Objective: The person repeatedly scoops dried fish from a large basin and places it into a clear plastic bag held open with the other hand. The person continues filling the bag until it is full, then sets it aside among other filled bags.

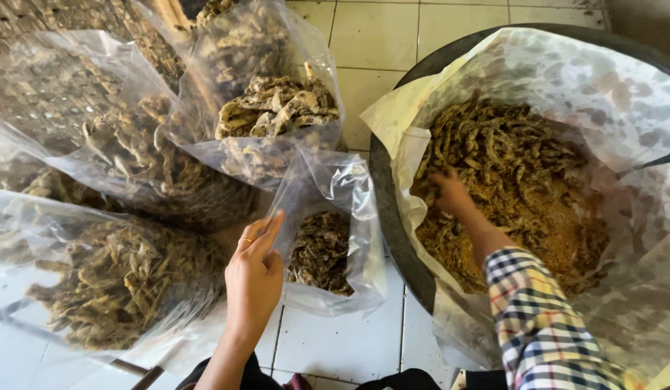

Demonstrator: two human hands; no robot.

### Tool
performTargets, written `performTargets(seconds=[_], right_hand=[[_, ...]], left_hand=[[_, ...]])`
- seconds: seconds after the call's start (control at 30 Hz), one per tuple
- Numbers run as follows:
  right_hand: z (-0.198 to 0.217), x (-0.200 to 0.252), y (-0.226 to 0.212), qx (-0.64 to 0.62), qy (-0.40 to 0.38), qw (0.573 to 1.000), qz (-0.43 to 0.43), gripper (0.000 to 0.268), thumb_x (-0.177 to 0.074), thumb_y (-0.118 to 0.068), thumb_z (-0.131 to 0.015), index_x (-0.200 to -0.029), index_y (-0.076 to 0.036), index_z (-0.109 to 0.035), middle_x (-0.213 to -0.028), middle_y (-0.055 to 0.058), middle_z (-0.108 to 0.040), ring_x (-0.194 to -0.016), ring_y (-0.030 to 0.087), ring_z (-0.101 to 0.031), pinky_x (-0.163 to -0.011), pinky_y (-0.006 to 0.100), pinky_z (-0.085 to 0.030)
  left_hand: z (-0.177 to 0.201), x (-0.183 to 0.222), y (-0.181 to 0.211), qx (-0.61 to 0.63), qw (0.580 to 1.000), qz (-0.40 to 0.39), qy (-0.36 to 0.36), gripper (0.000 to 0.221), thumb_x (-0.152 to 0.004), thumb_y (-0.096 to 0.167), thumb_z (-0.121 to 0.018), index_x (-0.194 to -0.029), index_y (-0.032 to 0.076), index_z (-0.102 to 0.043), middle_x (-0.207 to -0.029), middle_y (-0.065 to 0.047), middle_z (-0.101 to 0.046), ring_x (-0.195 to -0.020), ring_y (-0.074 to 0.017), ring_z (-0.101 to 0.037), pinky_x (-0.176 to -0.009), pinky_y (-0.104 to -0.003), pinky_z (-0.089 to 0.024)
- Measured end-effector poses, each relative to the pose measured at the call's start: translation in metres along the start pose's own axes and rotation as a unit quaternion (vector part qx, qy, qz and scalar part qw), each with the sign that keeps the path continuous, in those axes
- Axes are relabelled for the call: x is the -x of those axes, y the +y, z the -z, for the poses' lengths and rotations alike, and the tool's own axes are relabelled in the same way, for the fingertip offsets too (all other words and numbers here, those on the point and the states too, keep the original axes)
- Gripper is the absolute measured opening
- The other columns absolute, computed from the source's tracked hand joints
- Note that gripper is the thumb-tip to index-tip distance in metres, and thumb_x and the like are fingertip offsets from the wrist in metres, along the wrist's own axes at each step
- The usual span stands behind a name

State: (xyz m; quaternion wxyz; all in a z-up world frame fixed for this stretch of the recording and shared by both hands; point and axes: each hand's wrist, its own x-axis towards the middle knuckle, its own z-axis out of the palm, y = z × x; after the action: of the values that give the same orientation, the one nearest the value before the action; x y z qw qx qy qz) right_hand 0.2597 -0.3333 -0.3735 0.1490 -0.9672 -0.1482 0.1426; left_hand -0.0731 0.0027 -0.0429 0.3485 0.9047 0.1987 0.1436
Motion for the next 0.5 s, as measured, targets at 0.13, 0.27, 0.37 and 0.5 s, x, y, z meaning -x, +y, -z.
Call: performTargets(seconds=[0.13, 0.27, 0.37, 0.5], right_hand=[[0.035, 0.01, 0.026, -0.098, 0.153, 0.979, 0.095, 0.065, -0.071, -0.012, -0.096, -0.129, -0.019, -0.068, -0.14, 0.02, -0.061, -0.136, 0.044, -0.052, -0.106, 0.051, -0.05], [0.084, 0.032, 0.028, -0.444, 0.023, 0.883, -0.154, 0.063, -0.08, -0.002, -0.079, -0.138, -0.019, -0.061, -0.129, 0.016, -0.065, -0.107, 0.032, -0.068, -0.083, 0.037, -0.059], [0.12, 0.053, 0.017, -0.589, 0.033, 0.787, -0.178, 0.05, -0.084, 0.001, -0.075, -0.131, -0.012, -0.068, -0.125, 0.017, -0.068, -0.099, 0.027, -0.07, -0.075, 0.03, -0.06], [0.176, 0.078, 0.0, -0.628, 0.056, 0.758, -0.168, 0.043, -0.084, 0.002, -0.071, -0.125, -0.011, -0.066, -0.121, 0.021, -0.068, -0.098, 0.027, -0.073, -0.077, 0.03, -0.065]], left_hand=[[0.013, -0.003, -0.009, -0.003, 0.999, 0.022, -0.023, 0.06, -0.08, -0.006, -0.055, -0.136, 0.016, -0.065, -0.142, -0.004, -0.062, -0.071, -0.0275, -0.067, -0.069, -0.038, -0.056], [0.02, -0.026, -0.006, -0.139, 0.982, -0.119, -0.04, 0.055, -0.08, -0.001, -0.063, -0.135, 0.002, -0.063, -0.145, -0.016, -0.053, -0.096, -0.0357, -0.066, -0.078, -0.044, -0.055], [0.016, -0.05, 0.003, -0.211, 0.953, -0.216, -0.019, 0.044, -0.082, 0.002, -0.069, -0.125, 0.008, -0.07, -0.145, -0.017, -0.051, -0.112, -0.0387, -0.061, -0.089, -0.046, -0.055], [-0.006, -0.073, 0.022, -0.24, 0.916, -0.315, 0.063, 0.038, -0.074, 0.012, -0.079, -0.111, 0.018, -0.075, -0.14, -0.014, -0.053, -0.121, -0.0398, -0.058, -0.097, -0.051, -0.053]])
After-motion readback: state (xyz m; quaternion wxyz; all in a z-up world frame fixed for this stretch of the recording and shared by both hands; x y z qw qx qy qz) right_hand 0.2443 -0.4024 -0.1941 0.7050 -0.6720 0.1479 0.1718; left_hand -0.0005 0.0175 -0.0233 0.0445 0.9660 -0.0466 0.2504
